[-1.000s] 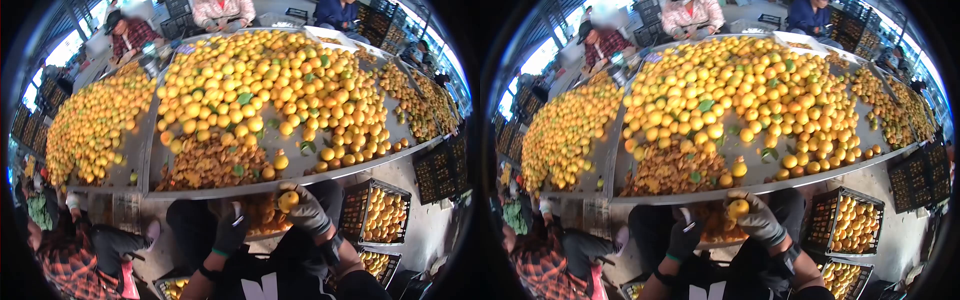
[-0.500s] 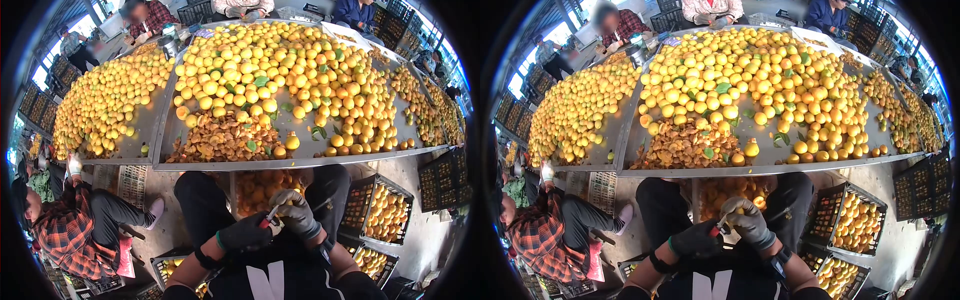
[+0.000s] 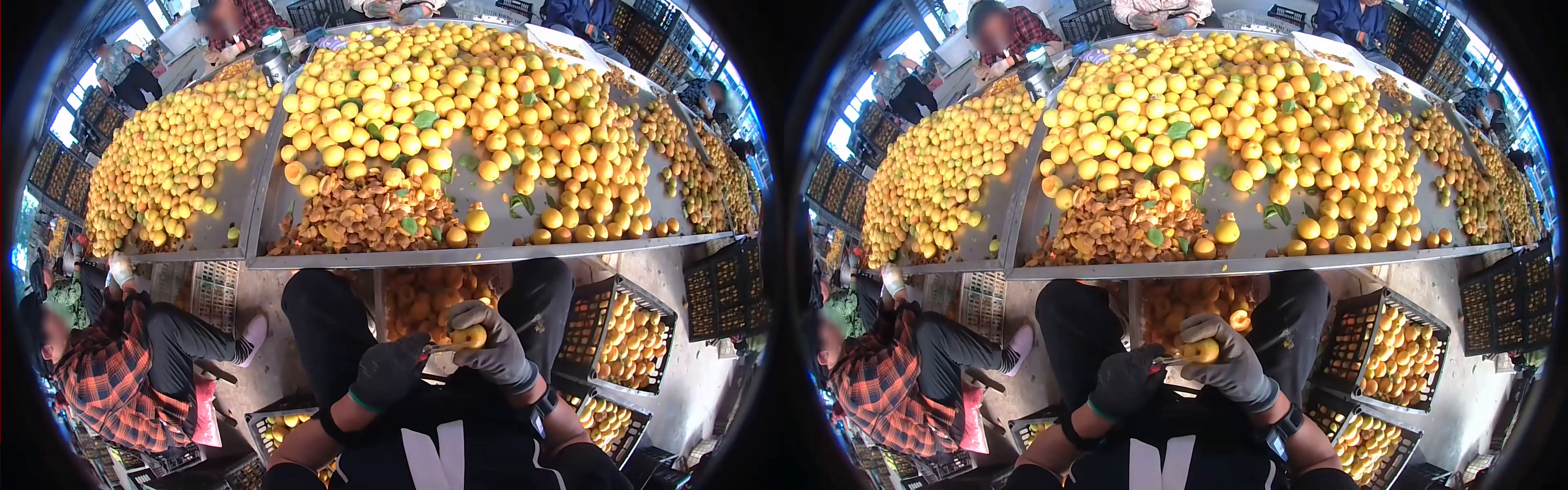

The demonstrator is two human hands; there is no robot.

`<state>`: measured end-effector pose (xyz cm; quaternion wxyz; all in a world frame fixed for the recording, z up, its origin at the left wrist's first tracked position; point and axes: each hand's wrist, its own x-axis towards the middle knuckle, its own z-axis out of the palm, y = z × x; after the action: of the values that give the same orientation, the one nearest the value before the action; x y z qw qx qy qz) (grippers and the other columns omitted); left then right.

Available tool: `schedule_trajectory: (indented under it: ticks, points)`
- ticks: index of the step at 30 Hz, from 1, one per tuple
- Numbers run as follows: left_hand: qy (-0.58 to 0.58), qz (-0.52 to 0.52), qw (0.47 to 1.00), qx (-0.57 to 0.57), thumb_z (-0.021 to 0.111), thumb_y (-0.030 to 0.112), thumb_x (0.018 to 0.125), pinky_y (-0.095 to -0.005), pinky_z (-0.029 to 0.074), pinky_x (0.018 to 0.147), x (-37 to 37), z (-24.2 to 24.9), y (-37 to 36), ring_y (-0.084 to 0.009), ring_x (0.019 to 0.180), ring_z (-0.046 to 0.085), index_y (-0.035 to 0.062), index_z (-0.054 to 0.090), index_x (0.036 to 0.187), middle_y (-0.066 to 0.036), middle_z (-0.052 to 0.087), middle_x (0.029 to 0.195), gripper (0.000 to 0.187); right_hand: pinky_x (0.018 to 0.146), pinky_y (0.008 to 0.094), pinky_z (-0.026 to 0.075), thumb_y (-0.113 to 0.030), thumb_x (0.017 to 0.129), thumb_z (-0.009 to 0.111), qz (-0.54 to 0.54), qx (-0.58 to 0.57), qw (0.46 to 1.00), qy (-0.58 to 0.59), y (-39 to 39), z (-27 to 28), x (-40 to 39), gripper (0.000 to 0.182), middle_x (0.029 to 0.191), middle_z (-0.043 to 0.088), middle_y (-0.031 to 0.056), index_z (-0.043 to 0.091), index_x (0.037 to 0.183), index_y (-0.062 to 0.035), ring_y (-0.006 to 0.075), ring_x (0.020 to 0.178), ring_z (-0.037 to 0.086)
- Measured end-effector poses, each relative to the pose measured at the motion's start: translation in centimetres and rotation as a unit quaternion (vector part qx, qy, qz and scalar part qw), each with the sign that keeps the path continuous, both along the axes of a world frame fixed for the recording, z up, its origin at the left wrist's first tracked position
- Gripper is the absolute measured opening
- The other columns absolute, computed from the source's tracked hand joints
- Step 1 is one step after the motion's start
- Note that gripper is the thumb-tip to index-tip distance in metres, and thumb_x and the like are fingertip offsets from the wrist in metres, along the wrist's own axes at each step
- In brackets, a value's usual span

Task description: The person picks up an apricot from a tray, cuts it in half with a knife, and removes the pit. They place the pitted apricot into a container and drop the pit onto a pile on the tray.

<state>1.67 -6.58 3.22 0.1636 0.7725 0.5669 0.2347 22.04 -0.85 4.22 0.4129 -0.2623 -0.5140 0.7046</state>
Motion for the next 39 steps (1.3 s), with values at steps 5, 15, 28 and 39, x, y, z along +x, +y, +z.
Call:
schedule_trajectory:
  ticks: [5, 15, 28, 39]
  points:
    - [-0.024, 0.014, 1.000, 0.013, 0.070, 0.023, 0.076, -0.0414, 0.051, 0.061, 0.2, 0.3, 0.1, -0.0327, 0.069, 0.064, 0.0086, 0.065, 0.105, -0.015, 0.067, 0.086, 0.033, 0.091, 0.0286, 0.040, 0.000, 0.070, 0.080, -0.039, 0.042, 0.998, -0.037, -0.5, 1.0, -0.6, 0.038, 0.112, 0.052, 0.0057, 0.058, 0.100, -0.0078, 0.0147, 0.100, 0.051]
    - [-0.007, 0.001, 0.999, 0.033, 0.071, 0.016, 0.071, -0.0415, 0.050, 0.059, 0.1, -1.1, 0.0, -0.0321, 0.069, 0.064, 0.0085, 0.064, 0.101, -0.013, 0.067, 0.084, 0.031, 0.087, 0.0287, 0.043, 0.004, 0.070, 0.077, -0.089, 0.081, 0.990, -0.070, -1.4, 1.7, -1.4, 0.037, 0.106, 0.052, 0.0058, 0.057, 0.099, -0.0084, 0.0162, 0.095, 0.053]
    - [0.025, 0.011, 0.997, 0.066, 0.063, 0.011, 0.080, -0.0390, 0.051, 0.058, 0.5, -1.4, 1.0, -0.0285, 0.069, 0.065, 0.0018, 0.062, 0.112, -0.013, 0.067, 0.089, 0.033, 0.098, 0.0325, 0.044, -0.003, 0.076, 0.077, -0.016, -0.117, 0.993, 0.002, -0.4, -1.0, -1.3, 0.052, 0.120, 0.057, 0.0094, 0.051, 0.120, -0.0051, 0.0185, 0.114, 0.054]
    - [0.028, 0.040, 0.997, 0.057, 0.059, 0.013, 0.085, -0.0404, 0.051, 0.058, 1.1, -1.8, 0.5, -0.0300, 0.068, 0.064, 0.0008, 0.056, 0.121, -0.016, 0.067, 0.091, 0.038, 0.104, 0.0386, 0.039, -0.018, 0.091, 0.063, -0.063, -0.171, 0.949, 0.257, -1.4, -1.7, -4.2, 0.037, 0.120, 0.057, 0.0122, 0.046, 0.122, -0.0060, 0.0268, 0.121, 0.052]
